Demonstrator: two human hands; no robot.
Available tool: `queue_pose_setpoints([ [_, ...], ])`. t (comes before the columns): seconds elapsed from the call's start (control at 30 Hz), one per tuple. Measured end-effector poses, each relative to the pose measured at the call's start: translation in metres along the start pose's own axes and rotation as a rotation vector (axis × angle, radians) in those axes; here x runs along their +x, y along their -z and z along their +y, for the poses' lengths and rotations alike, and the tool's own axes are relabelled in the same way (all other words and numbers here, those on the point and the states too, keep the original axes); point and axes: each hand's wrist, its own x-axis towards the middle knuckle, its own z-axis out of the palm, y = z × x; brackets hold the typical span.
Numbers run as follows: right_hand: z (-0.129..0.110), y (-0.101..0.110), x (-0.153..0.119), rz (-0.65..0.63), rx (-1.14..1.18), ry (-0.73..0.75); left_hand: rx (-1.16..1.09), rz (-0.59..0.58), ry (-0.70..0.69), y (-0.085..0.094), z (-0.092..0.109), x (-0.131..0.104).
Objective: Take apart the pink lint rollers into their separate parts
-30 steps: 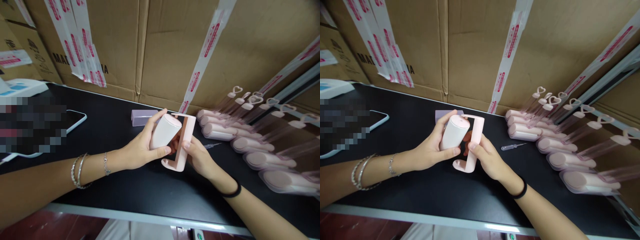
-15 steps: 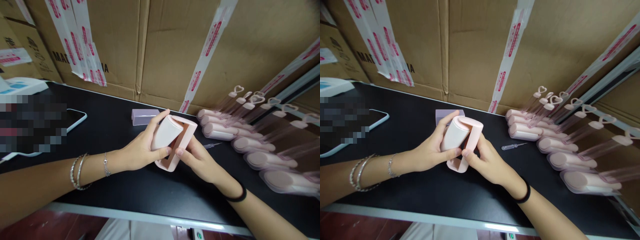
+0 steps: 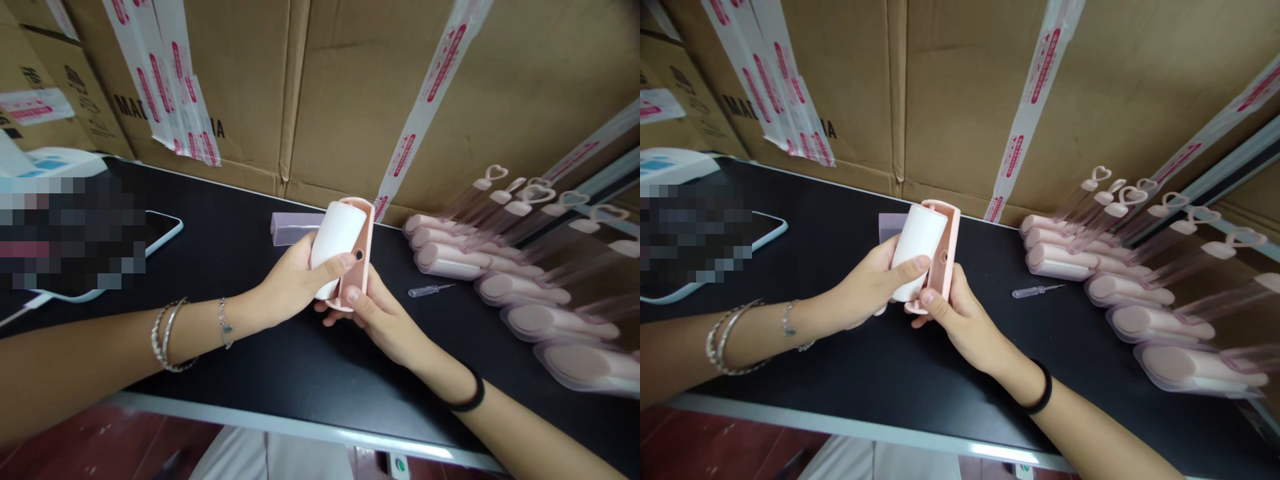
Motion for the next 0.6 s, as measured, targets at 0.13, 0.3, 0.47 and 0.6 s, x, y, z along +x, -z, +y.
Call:
queue_pose_setpoints([
  [0.13, 0.007, -0.009, 0.005, 0.084, 0.2, 0.005, -0.049, 0.031, -0.017, -0.001, -0.006, 0.004],
  [0.3, 0.009, -0.018, 0.01, 0.17, 0.311, 0.029, -0.189, 0.1, 0.005, -0.007, -0.009, 0.008],
  [0.47, 0.015, -0.016, 0.013, 0.146, 0.288, 0.061, -0.227, 0.171, 0.073, -0.012, -0.009, 0.012],
  [0.6, 0.02, -0.012, 0.011, 0.128, 0.175, 0.101, -0.208, 0.203, 0.033, -0.012, -0.009, 0.013],
])
